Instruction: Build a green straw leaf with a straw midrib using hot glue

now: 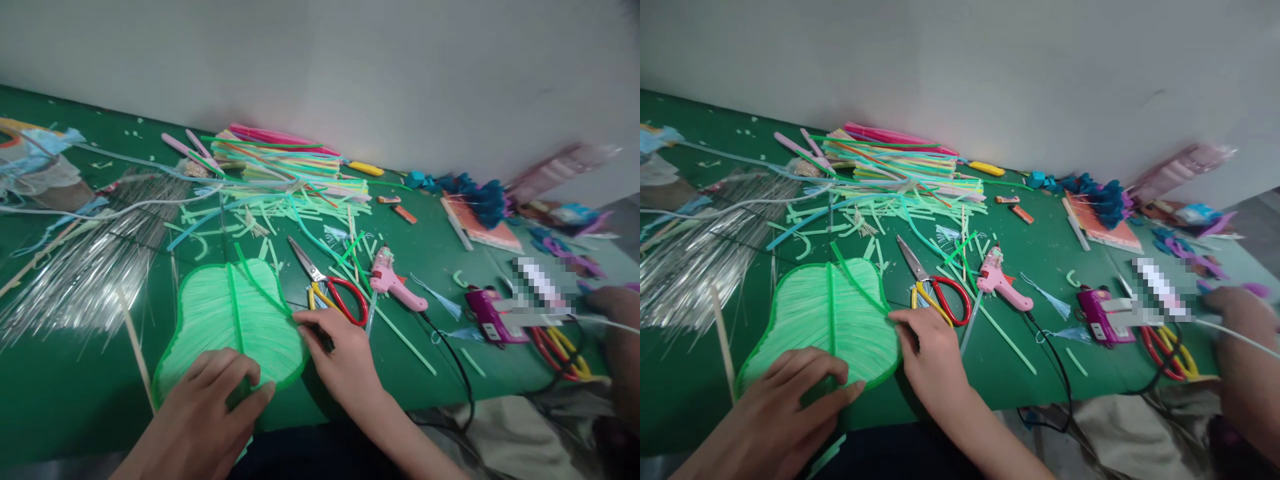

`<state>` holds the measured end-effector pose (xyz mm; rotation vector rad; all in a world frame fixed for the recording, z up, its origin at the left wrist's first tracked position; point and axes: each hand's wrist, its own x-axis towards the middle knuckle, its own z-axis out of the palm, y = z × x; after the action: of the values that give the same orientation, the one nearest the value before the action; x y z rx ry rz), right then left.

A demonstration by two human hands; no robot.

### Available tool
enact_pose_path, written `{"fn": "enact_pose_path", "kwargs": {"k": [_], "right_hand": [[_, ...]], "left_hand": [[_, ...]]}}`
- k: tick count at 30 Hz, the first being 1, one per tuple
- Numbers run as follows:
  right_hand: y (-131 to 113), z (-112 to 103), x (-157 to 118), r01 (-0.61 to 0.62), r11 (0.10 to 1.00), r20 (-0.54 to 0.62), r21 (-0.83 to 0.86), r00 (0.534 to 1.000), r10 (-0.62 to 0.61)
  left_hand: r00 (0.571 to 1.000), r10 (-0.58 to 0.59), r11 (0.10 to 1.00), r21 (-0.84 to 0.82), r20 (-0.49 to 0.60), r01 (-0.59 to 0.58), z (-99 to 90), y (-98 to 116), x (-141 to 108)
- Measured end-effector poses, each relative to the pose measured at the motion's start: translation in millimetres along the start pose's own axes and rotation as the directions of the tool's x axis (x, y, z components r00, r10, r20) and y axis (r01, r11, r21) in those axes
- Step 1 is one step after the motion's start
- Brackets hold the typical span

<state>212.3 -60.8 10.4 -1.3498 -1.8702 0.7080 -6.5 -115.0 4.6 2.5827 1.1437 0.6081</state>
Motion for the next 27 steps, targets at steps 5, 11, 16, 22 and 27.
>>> {"fn": "enact_pose_path", "kwargs": {"k": [5, 11, 16, 22, 27], "right_hand": [[4.6, 4.5, -6.2, 0.151, 0.987, -0.011, -0.063, 0.988, -0.152], [6.7, 0.8, -13.6, 0.246, 0.961, 0.061, -0.124, 0.969, -0.240], [3.2, -11.7, -20.5, 0.335, 0.921, 0.244, -0.199, 0.927, -0.284], [4.2, -7.1, -27.4, 0.352, 0.904, 0.242, -0.241, 0.924, -0.296], [1.3, 0.4, -31.3, 0.308, 0.915, 0.213, -0.261, 0.943, -0.257]], "left_hand": [[0.999, 0.037, 0.999, -0.005, -0.027, -0.037, -1.3, -1.9, 3.2], [0.997, 0.040, 0.999, -0.022, -0.062, -0.042, -1.4, -5.0, 0.3], [1.000, -0.021, 0.997, -0.072, -0.012, 0.020, -1.3, -8.4, -2.1], [0.996, -0.083, 0.990, -0.113, -0.028, 0.080, -2.0, -8.2, 0.6], [0.993, -0.114, 0.990, -0.085, -0.020, 0.112, -1.2, -7.2, -1.3]]}}
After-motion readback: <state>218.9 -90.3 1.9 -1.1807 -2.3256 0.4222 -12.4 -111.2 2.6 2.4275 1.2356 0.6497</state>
